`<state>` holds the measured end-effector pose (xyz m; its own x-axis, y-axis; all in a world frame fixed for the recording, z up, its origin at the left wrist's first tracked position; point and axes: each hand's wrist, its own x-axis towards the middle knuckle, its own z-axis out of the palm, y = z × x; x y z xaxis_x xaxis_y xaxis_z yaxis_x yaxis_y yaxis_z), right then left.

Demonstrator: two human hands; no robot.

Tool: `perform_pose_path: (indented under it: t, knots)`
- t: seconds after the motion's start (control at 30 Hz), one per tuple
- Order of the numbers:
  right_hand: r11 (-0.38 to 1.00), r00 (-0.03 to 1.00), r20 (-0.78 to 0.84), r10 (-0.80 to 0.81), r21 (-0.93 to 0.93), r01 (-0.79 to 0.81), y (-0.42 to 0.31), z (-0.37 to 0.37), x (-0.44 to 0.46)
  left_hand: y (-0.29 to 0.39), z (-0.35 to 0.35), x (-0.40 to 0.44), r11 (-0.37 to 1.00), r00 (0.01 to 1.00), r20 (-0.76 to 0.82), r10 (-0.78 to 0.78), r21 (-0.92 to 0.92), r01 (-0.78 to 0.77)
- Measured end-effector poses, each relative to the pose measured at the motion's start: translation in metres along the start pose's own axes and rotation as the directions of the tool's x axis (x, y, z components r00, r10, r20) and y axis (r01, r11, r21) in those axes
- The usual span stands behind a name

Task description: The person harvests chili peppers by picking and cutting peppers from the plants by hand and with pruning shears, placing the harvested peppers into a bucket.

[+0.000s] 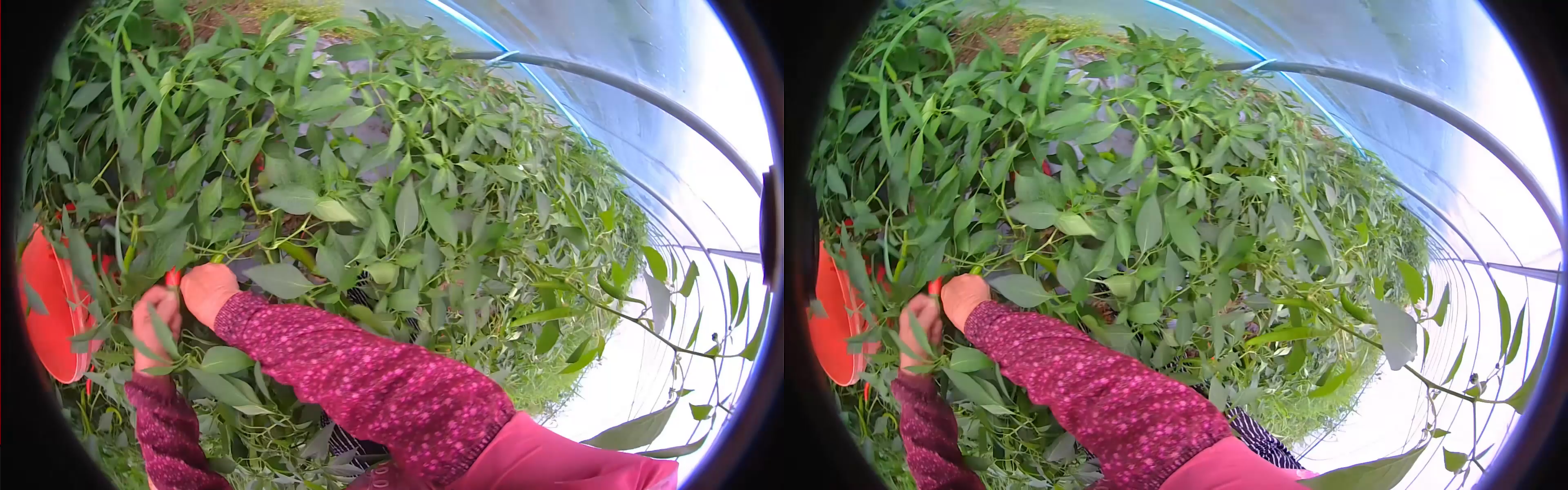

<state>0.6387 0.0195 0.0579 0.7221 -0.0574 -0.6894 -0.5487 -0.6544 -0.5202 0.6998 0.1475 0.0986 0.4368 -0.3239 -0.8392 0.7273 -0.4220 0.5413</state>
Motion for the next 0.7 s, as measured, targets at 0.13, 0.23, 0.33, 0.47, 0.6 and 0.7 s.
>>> perform_pose_path:
  t: [0.13,0.23,0.33,0.47,0.6,0.7]
  knots:
    - [0.999,0.999,-0.046,0.018,0.028,-0.017,-0.001,0.013,0.012,0.048,-0.007,-0.045,0.967,0.968,-0.009,0.252,0.027,-0.252]
    - [0.995,0.992,-0.094,-0.085,-0.066,0.079,0.004,0.033,0.020,0.057,-0.003,-0.050,0.987,0.995,-0.049,0.082,0.141,-0.074]
    - [0.752,0.993,-0.115,0.026,0.657,0.056,0.032,0.006,0.011,0.073,0.030,-0.063,0.958,0.959,-0.036,0.281,0.060,-0.279]
    - [-0.341,0.987,0.160,-0.025,0.927,-0.159,0.059,-0.038,-0.037,0.054,0.061,-0.048,0.846,0.902,-0.050,0.428,0.373,-0.381]
    - [-0.502,0.972,0.233,-0.027,0.838,-0.215,0.068,-0.060,-0.039,0.031,0.104,-0.041,0.490,0.769,0.221,0.600,0.657,-0.572]
    - [-0.364,0.985,0.170,-0.007,0.917,-0.161,0.088,-0.064,-0.045,0.045,0.115,-0.039,0.494,0.840,0.317,0.440,0.696,-0.521]
